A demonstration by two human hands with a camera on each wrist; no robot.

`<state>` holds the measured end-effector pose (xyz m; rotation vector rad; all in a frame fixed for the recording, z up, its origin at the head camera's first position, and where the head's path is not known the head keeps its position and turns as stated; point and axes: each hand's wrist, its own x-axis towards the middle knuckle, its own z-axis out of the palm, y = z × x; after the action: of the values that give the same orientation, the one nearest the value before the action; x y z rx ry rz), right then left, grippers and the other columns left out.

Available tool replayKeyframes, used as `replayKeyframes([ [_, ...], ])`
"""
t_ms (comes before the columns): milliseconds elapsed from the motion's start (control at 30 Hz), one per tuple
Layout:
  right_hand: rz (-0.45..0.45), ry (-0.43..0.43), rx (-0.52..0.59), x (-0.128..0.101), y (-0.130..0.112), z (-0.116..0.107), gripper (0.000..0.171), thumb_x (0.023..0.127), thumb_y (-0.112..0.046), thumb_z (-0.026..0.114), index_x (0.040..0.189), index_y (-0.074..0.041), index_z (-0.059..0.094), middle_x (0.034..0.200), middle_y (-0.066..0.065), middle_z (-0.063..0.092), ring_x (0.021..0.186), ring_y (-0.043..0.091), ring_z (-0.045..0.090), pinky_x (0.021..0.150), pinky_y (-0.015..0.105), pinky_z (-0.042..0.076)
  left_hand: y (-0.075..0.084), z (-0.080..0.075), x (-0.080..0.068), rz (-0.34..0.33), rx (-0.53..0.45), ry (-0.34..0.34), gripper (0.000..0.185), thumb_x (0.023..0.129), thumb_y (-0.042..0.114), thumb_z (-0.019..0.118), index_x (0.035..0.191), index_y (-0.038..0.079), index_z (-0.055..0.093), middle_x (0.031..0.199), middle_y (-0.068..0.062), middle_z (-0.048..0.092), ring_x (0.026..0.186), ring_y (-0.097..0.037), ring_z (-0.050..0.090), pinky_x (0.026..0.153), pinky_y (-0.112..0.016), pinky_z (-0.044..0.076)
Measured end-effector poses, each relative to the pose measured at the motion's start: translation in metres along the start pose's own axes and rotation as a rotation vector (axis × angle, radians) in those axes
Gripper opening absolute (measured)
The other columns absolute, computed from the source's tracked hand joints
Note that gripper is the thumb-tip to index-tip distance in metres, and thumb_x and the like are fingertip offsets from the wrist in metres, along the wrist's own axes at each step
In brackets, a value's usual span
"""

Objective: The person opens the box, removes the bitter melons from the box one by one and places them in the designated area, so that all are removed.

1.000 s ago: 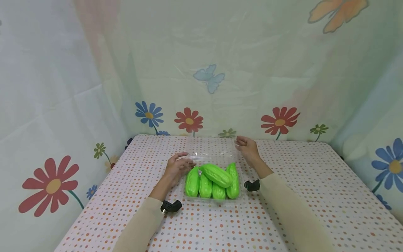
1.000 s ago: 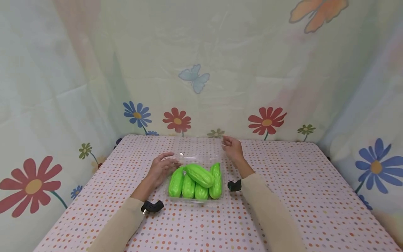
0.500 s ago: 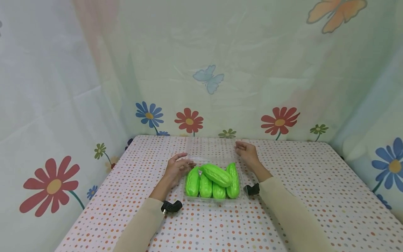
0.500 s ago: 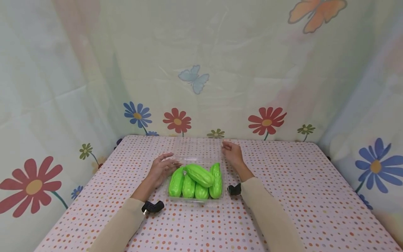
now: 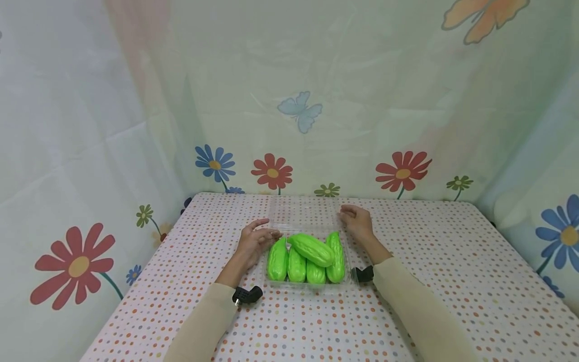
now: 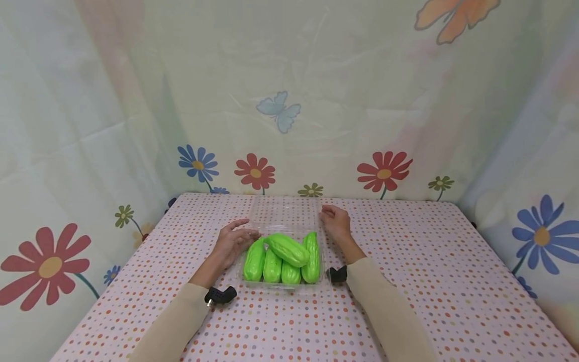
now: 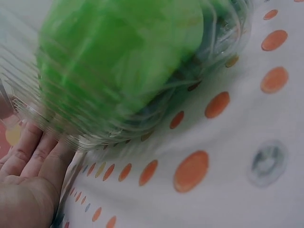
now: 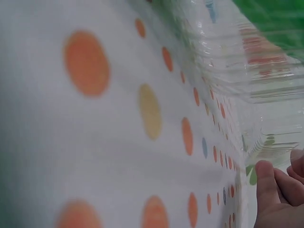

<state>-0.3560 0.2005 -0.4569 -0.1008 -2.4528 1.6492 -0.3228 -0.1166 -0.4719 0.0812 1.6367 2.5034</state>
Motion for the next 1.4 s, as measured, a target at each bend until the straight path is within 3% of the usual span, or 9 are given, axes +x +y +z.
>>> replayKeyframes([
  [200, -0.021, 0.075, 0.02, -0.001, 0.0, -0.004, 0.041, 0.101, -0.016, 0.058, 0.138, 0.003, 0.059, 0.126, 0.023, 0.068, 0.114, 0.035, 0.068, 0.092, 0.042, 0.059, 0.001, 0.005, 0.002, 0.022, 0.006, 0.037, 0.066, 0.089, -0.005, 0.062, 0.15, -0.005, 0.037, 0.091, -0.012, 0.075, 0.089, -0.024, 0.075, 0.083, -0.032, 0.061],
  [367, 0.007, 0.173, 0.14, -0.001, -0.004, -0.008, 0.043, 0.101, -0.021, 0.058, 0.141, -0.003, 0.057, 0.119, 0.024, 0.07, 0.101, 0.039, 0.07, 0.076, 0.039, 0.062, 0.003, 0.013, 0.002, 0.108, 0.04, 0.109, 0.064, 0.087, -0.006, 0.061, 0.148, -0.006, 0.04, 0.087, -0.018, 0.074, 0.084, -0.029, 0.075, 0.08, -0.038, 0.062],
  [533, -0.013, 0.249, 0.217, -0.005, -0.012, -0.008, 0.037, 0.099, -0.016, 0.064, 0.134, -0.005, 0.061, 0.112, 0.023, 0.073, 0.1, 0.042, 0.068, 0.076, 0.045, 0.062, 0.003, 0.018, 0.002, 0.167, 0.081, 0.165, 0.055, 0.088, -0.003, 0.064, 0.14, -0.009, 0.048, 0.087, -0.019, 0.074, 0.081, -0.029, 0.075, 0.078, -0.039, 0.063],
  [900, -0.099, 0.234, 0.315, -0.029, -0.032, -0.016, 0.028, 0.101, -0.011, 0.058, 0.122, 0.007, 0.059, 0.113, 0.021, 0.072, 0.081, 0.009, 0.068, 0.069, 0.034, 0.062, -0.002, 0.022, 0.001, 0.212, 0.106, 0.219, 0.044, 0.087, -0.005, 0.061, 0.129, -0.015, 0.057, 0.081, -0.014, 0.074, 0.075, -0.026, 0.075, 0.074, -0.038, 0.064],
  [1133, -0.119, 0.209, 0.396, -0.045, -0.05, -0.021, 0.025, 0.101, -0.011, 0.062, 0.12, 0.005, 0.06, 0.101, 0.006, 0.074, 0.082, 0.01, 0.069, 0.065, 0.026, 0.059, -0.004, 0.023, 0.0, 0.241, 0.157, 0.246, 0.039, 0.087, -0.005, 0.057, 0.125, -0.015, 0.061, 0.077, -0.013, 0.073, 0.071, -0.024, 0.074, 0.07, -0.038, 0.064],
  [1400, -0.17, 0.133, 0.368, -0.067, -0.07, -0.022, 0.021, 0.099, -0.007, 0.064, 0.116, 0.004, 0.061, 0.109, 0.019, 0.071, 0.084, 0.011, 0.067, 0.064, 0.022, 0.057, -0.005, 0.02, 0.002, 0.233, 0.149, 0.25, 0.041, 0.086, -0.004, 0.053, 0.126, -0.015, 0.06, 0.076, -0.01, 0.072, 0.071, -0.02, 0.074, 0.071, -0.034, 0.064],
])
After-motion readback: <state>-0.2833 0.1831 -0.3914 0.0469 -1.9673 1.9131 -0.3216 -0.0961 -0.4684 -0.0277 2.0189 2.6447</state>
